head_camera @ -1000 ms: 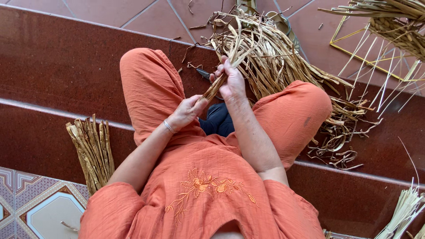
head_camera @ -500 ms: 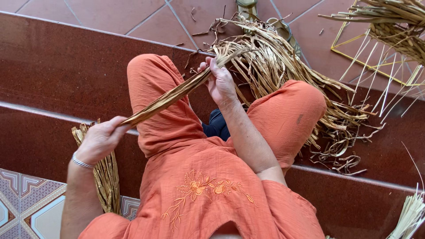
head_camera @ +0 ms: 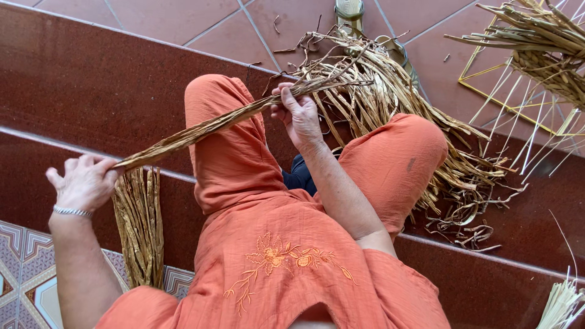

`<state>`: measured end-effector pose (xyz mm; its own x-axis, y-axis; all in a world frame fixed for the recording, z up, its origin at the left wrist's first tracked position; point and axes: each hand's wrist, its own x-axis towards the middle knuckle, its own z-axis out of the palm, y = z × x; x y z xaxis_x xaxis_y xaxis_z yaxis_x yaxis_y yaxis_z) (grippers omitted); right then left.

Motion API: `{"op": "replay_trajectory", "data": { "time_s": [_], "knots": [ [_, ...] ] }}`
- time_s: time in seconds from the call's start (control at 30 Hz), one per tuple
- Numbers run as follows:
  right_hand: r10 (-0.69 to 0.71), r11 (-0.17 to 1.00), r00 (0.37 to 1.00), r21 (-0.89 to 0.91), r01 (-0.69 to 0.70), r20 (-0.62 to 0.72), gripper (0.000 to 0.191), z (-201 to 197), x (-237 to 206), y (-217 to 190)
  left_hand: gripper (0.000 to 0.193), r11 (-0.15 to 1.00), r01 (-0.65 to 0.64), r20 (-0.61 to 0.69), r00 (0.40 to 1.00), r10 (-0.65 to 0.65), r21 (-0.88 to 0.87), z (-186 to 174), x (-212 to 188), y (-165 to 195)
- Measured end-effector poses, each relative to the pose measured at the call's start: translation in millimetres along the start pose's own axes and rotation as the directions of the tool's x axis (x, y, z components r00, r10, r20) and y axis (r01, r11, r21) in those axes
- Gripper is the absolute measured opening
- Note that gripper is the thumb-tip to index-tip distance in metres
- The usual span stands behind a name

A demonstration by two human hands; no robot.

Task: The person sits on a tiled floor and processes bundles of dried plant strips. They separate and align the strips, then use scissors to trim and cut them into shorter pieces, placing the cut pieces into a pile on the floor.

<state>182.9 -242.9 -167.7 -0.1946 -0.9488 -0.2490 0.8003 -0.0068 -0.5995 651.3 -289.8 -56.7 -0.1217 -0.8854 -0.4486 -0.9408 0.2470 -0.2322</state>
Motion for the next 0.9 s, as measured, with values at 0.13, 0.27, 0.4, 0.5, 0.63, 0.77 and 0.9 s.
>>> {"op": "replay_trajectory", "data": {
  "time_s": [0.13, 0.27, 0.4, 0.5, 0.63, 0.77, 0.9],
  "knots": [
    [-0.095, 0.982, 0.995, -0.163, 0.091, -0.012, 0.015, 15, -8, 5, 0.079, 0.969, -0.141, -0.238, 0.953, 0.189, 0.203, -27, 20, 41],
    [-0.158, 0.943, 0.985, -0.286, 0.170, 0.065, 0.013, 30, -18, 9, 0.074, 0.774, -0.606, -0.481, 0.742, 0.468, -0.182, -64, 35, 147],
    [-0.182, 0.889, 0.979, -0.410, 0.203, 0.090, 0.015, 38, -21, 16, 0.073, 0.622, -0.748, -0.637, 0.600, 0.484, -0.232, -98, 52, 267],
    [-0.230, 0.866, 0.965, -0.426, 0.263, 0.128, 0.021, 38, -18, 16, 0.054, 0.618, -0.729, -0.567, 0.653, 0.501, -0.295, -114, 62, 317],
    [-0.185, 0.924, 0.975, -0.317, 0.216, 0.123, 0.032, 41, -16, 12, 0.024, 0.630, -0.664, -0.424, 0.745, 0.515, -0.403, -108, 73, 347],
    [0.028, 0.887, 0.998, -0.463, 0.001, 0.056, 0.032, 40, -13, -5, 0.017, 0.445, -0.602, -0.429, 0.793, 0.434, -0.663, -88, 96, 350],
    [0.140, 0.557, 0.988, -0.830, -0.021, 0.069, 0.046, 13, -2, -28, 0.013, -0.072, -0.368, -0.368, 0.855, 0.366, -0.927, -74, 116, 340]
  ]
}}
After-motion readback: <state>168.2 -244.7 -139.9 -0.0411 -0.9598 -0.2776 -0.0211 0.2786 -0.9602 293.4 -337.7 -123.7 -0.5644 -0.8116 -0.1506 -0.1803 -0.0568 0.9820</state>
